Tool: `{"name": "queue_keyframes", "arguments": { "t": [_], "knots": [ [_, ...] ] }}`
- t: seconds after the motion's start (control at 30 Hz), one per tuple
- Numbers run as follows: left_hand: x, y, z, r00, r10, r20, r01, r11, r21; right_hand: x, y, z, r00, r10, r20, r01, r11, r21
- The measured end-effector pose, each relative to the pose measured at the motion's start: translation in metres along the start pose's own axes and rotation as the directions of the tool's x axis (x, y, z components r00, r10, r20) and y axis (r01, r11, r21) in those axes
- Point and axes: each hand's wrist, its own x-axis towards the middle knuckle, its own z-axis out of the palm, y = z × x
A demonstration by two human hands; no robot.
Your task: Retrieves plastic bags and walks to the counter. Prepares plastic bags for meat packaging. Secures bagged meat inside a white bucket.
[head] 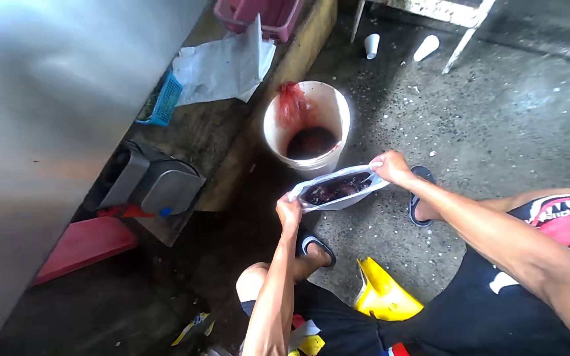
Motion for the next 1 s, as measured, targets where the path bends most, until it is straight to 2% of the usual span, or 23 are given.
{"name": "queue_keyframes", "arguments": {
  "t": [0.13,0.2,0.3,0.4,0.47,0.57,0.67,0.77,0.83,0.93,1.0],
  "knots": [
    [-0.029,0.023,-0.032,0.991,0.029,0.130,-0.049,0.986,0.158,-0.022,0.003,-0.014,0.990,-0.140,-0.014,0.138,0.983,-0.121],
    [-0.040,0.033,-0.048,0.977,0.061,0.204,-0.112,0.962,0.250,-0.031,0.002,-0.022,0.992,-0.128,-0.020,0.126,0.988,-0.089],
    [-0.057,0.056,-0.070,0.949,0.158,0.275,-0.257,0.890,0.378,-0.059,-0.020,-0.041,1.000,-0.014,0.017,0.012,0.993,0.115],
    [-0.078,0.063,-0.067,0.932,0.196,0.304,-0.328,0.815,0.478,-0.081,-0.041,-0.038,0.999,-0.017,0.050,0.003,0.965,0.261],
    [-0.084,0.073,-0.061,0.940,0.176,0.292,-0.305,0.817,0.490,-0.093,-0.053,-0.035,0.996,0.011,0.092,-0.048,0.910,0.413],
    [-0.097,0.082,-0.059,0.960,0.110,0.257,-0.214,0.880,0.423,-0.128,-0.075,-0.040,0.976,0.032,0.215,-0.173,0.714,0.679],
    [-0.114,0.106,-0.054,0.968,0.114,0.222,-0.188,0.917,0.353,-0.148,-0.104,-0.041,0.951,-0.028,0.309,-0.220,0.640,0.736],
    [-0.146,0.137,-0.044,0.957,0.201,0.210,-0.268,0.889,0.371,-0.169,-0.135,-0.041,0.925,-0.107,0.365,-0.213,0.650,0.730],
    [-0.164,0.152,-0.043,0.936,0.292,0.195,-0.349,0.839,0.418,-0.183,-0.153,-0.045,0.933,-0.134,0.333,-0.187,0.609,0.771],
    [-0.190,0.153,-0.051,0.864,0.487,0.128,-0.495,0.779,0.385,-0.196,-0.164,-0.049,0.959,-0.144,0.245,-0.145,0.492,0.858],
    [-0.193,0.140,-0.051,0.796,0.602,0.064,-0.592,0.750,0.296,-0.206,-0.170,-0.053,0.973,-0.130,0.190,-0.117,0.432,0.894]
  ]
}}
